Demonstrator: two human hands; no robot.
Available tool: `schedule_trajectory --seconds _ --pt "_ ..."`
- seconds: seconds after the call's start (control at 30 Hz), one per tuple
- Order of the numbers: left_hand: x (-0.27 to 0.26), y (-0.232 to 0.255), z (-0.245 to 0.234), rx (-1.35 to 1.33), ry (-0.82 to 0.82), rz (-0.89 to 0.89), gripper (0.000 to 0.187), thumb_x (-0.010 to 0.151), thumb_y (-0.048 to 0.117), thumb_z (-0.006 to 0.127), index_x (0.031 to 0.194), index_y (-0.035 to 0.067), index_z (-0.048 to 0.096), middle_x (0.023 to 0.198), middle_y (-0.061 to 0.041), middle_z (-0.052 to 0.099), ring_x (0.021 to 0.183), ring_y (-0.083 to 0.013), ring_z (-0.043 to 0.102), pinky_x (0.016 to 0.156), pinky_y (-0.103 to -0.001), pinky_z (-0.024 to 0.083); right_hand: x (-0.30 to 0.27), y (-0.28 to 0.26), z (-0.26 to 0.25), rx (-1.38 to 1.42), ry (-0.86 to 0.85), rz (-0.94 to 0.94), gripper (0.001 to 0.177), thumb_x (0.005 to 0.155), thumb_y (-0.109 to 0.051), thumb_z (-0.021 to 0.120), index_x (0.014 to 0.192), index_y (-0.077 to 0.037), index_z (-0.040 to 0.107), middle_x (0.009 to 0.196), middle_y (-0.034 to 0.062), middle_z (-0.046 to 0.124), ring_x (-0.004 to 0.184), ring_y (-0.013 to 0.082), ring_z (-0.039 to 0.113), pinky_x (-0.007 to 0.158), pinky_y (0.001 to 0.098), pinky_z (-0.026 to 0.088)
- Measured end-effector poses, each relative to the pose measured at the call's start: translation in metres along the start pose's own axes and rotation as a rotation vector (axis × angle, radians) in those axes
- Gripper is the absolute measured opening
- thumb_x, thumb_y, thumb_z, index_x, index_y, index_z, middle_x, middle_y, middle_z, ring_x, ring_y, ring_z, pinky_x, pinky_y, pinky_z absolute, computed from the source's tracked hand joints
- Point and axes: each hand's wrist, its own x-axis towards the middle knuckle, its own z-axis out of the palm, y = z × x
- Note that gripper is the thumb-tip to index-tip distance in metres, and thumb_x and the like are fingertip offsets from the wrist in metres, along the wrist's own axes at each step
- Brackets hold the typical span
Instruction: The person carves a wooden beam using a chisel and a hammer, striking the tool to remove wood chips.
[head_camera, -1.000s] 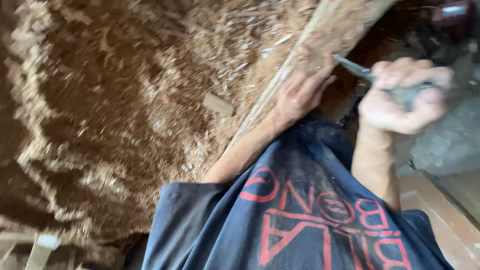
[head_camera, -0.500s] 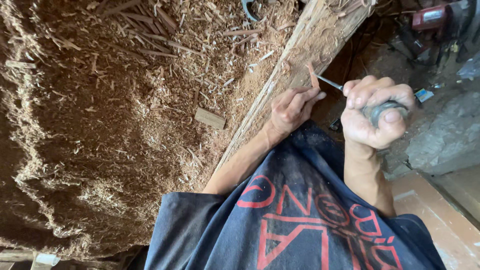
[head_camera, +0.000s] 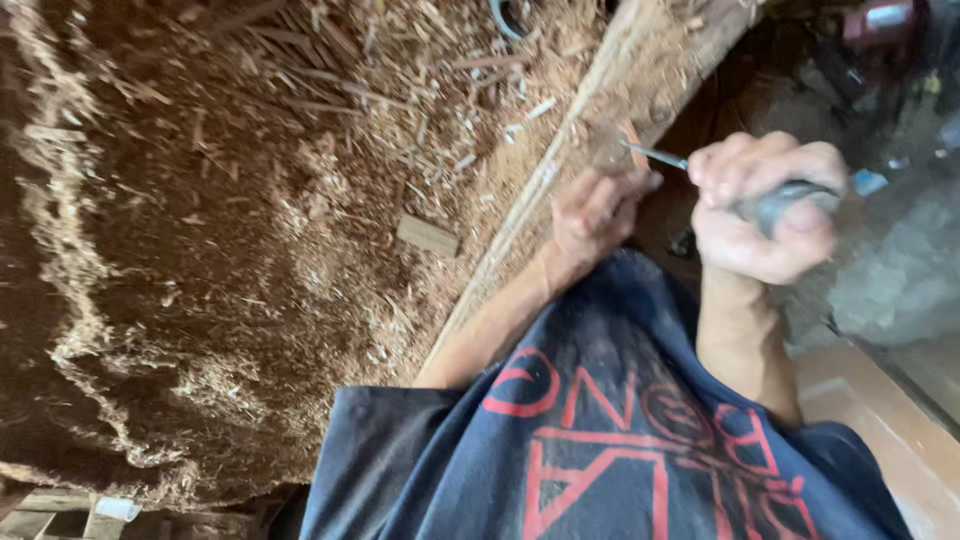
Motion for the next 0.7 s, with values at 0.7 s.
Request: schedule_trajectory --seconds 0.7 --pt "0.013 0.006 -0.002 -0.048 -0.011 0.022 0.031 0.080 -0.005 0.083 0.106 0.007 0.072 0.095 -0.005 0.070 0.081 -0.0199 0.069 0.071 -0.033 0.059 0.022 0.019 -0.023 0.033 -0.002 0.081 0.040 0.101 -0.041 0.054 0.090 -0.004 0.048 0.073 0.0113 0.053 0.059 0.0224 0.052 0.059 0.0362 0.045"
